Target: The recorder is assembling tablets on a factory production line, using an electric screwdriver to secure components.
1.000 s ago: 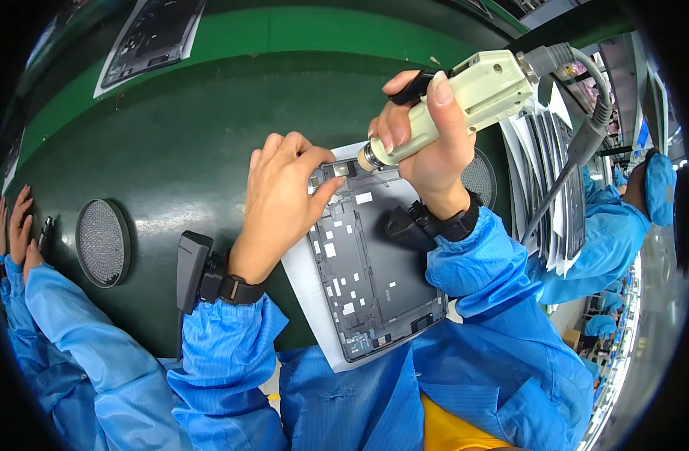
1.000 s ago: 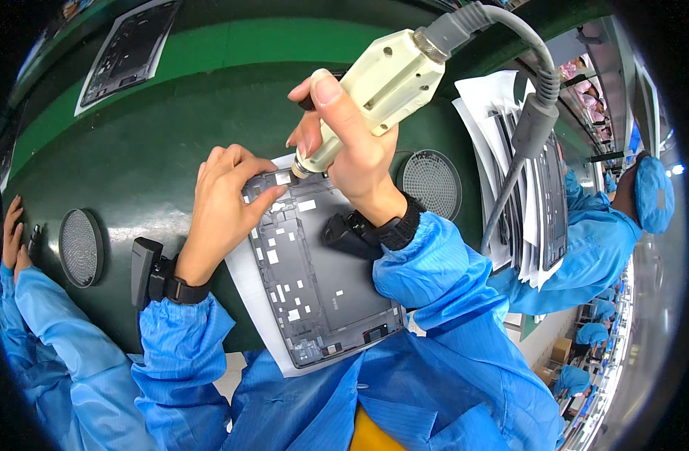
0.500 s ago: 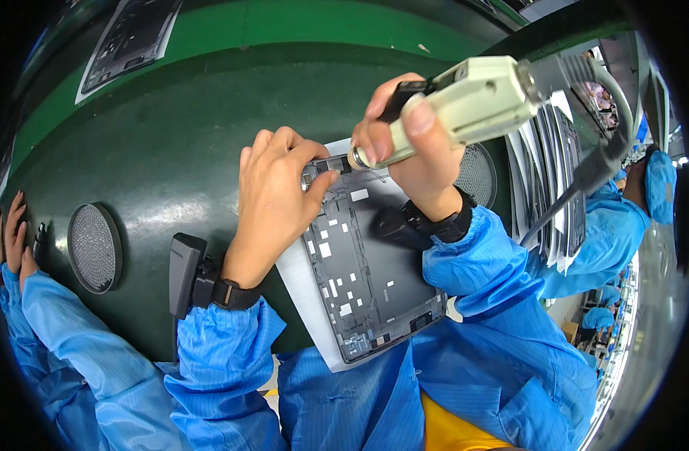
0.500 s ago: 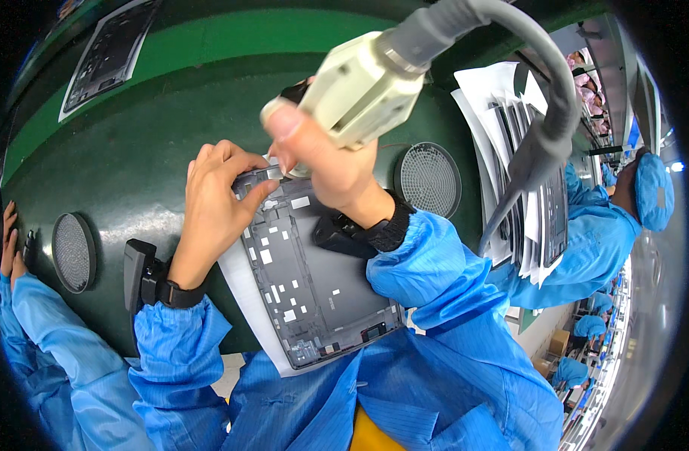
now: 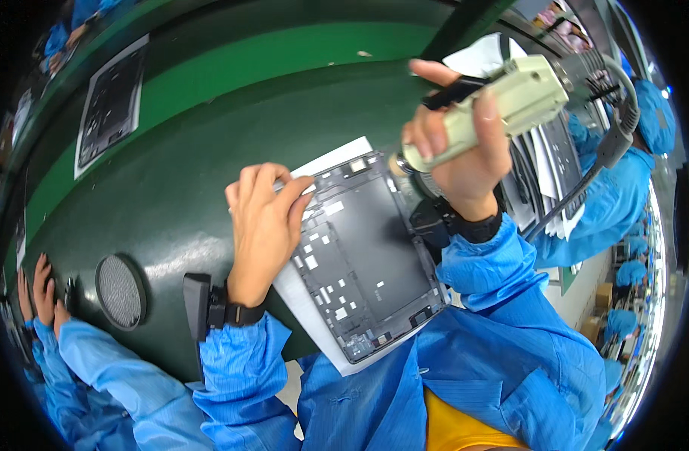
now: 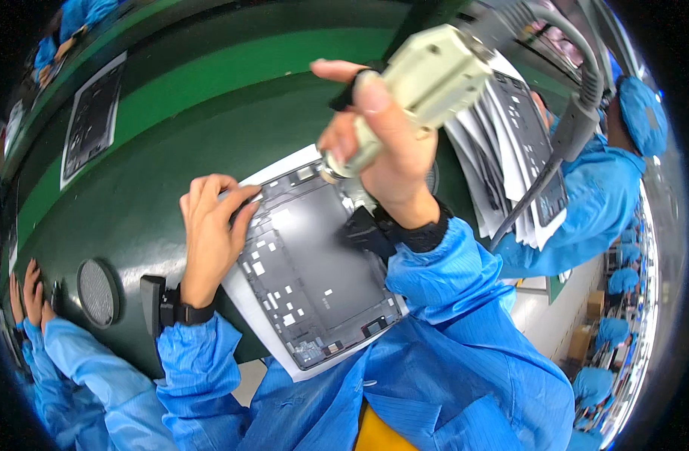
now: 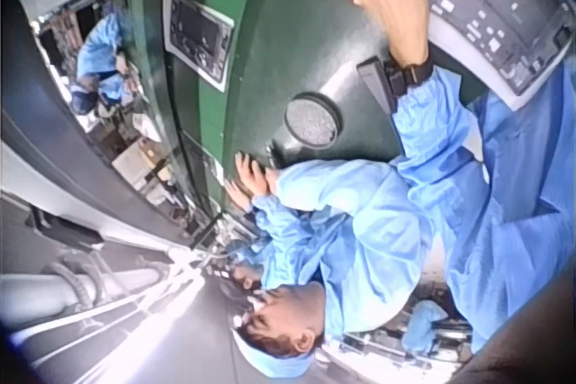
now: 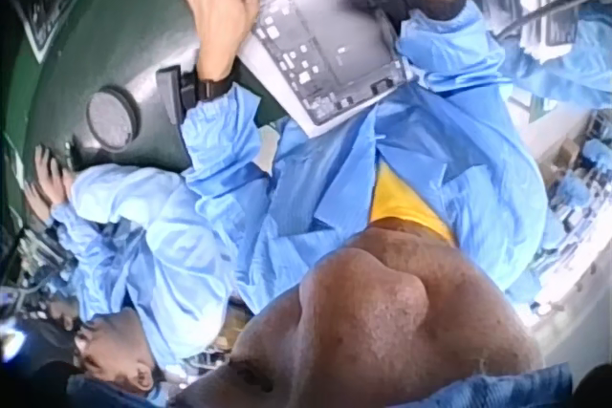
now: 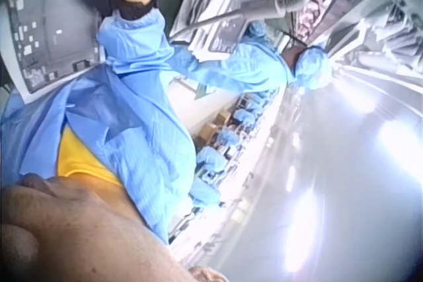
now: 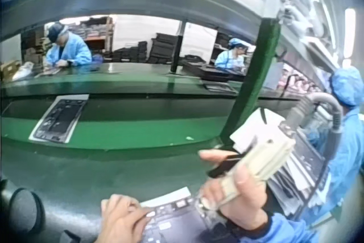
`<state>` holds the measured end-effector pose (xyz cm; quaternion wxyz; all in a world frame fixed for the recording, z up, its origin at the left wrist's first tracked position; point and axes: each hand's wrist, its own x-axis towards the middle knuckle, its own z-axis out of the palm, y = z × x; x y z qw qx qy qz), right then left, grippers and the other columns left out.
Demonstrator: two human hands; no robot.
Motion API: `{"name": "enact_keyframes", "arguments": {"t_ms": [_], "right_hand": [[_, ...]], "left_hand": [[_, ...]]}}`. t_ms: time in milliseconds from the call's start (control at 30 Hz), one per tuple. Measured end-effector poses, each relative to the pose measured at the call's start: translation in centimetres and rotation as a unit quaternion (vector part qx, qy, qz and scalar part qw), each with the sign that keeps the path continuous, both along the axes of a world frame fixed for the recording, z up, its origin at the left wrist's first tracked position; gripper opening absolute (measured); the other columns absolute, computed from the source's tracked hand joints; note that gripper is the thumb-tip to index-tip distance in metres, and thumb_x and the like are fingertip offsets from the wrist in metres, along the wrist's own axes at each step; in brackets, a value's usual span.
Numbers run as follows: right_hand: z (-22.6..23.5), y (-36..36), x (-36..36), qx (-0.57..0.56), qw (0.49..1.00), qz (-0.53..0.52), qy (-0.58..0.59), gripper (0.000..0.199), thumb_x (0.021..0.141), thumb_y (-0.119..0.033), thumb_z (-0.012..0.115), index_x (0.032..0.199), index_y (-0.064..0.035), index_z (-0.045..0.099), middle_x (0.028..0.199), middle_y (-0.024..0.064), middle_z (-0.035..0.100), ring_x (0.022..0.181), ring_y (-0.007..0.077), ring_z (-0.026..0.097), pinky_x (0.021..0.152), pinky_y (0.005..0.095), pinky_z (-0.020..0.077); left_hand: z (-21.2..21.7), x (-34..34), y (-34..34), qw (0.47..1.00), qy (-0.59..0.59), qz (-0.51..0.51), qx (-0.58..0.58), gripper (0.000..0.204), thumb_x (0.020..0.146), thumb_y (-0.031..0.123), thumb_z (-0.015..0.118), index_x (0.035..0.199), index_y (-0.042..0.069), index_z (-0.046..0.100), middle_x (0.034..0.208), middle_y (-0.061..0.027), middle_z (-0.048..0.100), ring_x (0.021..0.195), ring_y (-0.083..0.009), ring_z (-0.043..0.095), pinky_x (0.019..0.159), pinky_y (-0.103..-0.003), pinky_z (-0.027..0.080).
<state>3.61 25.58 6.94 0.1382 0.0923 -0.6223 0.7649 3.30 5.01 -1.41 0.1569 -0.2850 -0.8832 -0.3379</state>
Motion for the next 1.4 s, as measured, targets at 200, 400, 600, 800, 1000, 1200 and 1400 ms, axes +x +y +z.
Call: {"name": "enact_keyframes", "arguments": {"t_ms": [200,400,600,800,1000,1200,1400], "right_hand": [[-2.0,7.8,2.6,-0.116,0.981,-0.141,0.058,0.042,0.087,-0.036,0.048,0.085,0.0058,0.052,0.049,0.005,0.044,0.044,0.0141,0.043,0.052,0.0305,0.0437],[-3.6,8.7,2.9,-0.027,0.986,-0.159,0.037,0.045,0.091,-0.036,0.041,0.091,0.0072,0.052,0.051,0.0035,0.041,0.046,0.0145,0.042,0.055,0.0312,0.0426],[-3.9,8.4,2.4,-0.012,0.984,-0.179,-0.002,0.042,0.088,-0.031,0.048,0.092,0.0109,0.052,0.048,0.0054,0.044,0.045,0.0141,0.045,0.053,0.0298,0.0457],[-4.0,8.2,2.0,0.0,0.981,-0.195,-0.016,0.042,0.087,-0.031,0.05,0.09,0.0103,0.052,0.048,0.0052,0.043,0.044,0.0143,0.046,0.052,0.0298,0.0459],[-4.4,8.3,1.8,0.0,0.98,-0.195,-0.028,0.042,0.087,-0.033,0.05,0.089,0.0095,0.052,0.048,0.0051,0.043,0.044,0.0143,0.045,0.052,0.03,0.0459],[-4.3,8.0,1.7,-0.002,0.979,-0.199,-0.037,0.042,0.088,-0.033,0.049,0.089,0.009,0.053,0.048,0.005,0.043,0.044,0.014,0.045,0.051,0.0298,0.0455],[-4.2,7.9,1.7,0.003,0.981,-0.192,-0.02,0.043,0.088,-0.033,0.048,0.09,0.0089,0.053,0.048,0.0048,0.043,0.044,0.0139,0.044,0.05,0.0299,0.0447]], "left_hand": [[1.0,-0.3,1.3,0.992,0.011,-0.024,-0.127,0.024,0.074,0.006,0.061,0.097,0.011,0.067,0.094,-0.0072,0.052,0.094,-0.0258,0.046,0.08,-0.036,0.031],[1.5,0.1,2.0,0.985,-0.026,-0.05,-0.161,0.044,0.065,-0.007,0.053,0.102,0.014,0.066,0.102,-0.0085,0.051,0.101,-0.0271,0.044,0.087,-0.039,0.03],[1.3,0.3,2.2,0.985,-0.032,-0.051,-0.165,0.043,0.066,-0.008,0.052,0.098,0.016,0.067,0.105,-0.0082,0.052,0.1,-0.0275,0.045,0.089,-0.04,0.03],[1.0,0.2,2.3,0.986,-0.018,-0.054,-0.154,0.048,0.06,-0.011,0.05,0.097,0.013,0.068,0.104,-0.0097,0.053,0.1,-0.0272,0.046,0.09,-0.036,0.03],[1.0,0.0,2.0,0.987,-0.021,-0.06,-0.15,0.045,0.062,-0.01,0.049,0.096,0.012,0.068,0.103,-0.0097,0.053,0.099,-0.0276,0.046,0.09,-0.037,0.03],[1.3,-0.1,1.9,0.986,-0.027,-0.063,-0.153,0.041,0.065,-0.009,0.048,0.097,0.01,0.067,0.103,-0.0103,0.053,0.098,-0.0278,0.046,0.089,-0.036,0.03],[1.2,-0.4,0.8,0.992,-0.089,-0.051,-0.078,0.033,0.075,-0.003,0.054,0.106,0.005,0.059,0.102,-0.0122,0.054,0.098,-0.0283,0.048,0.088,-0.036,0.032]]}}
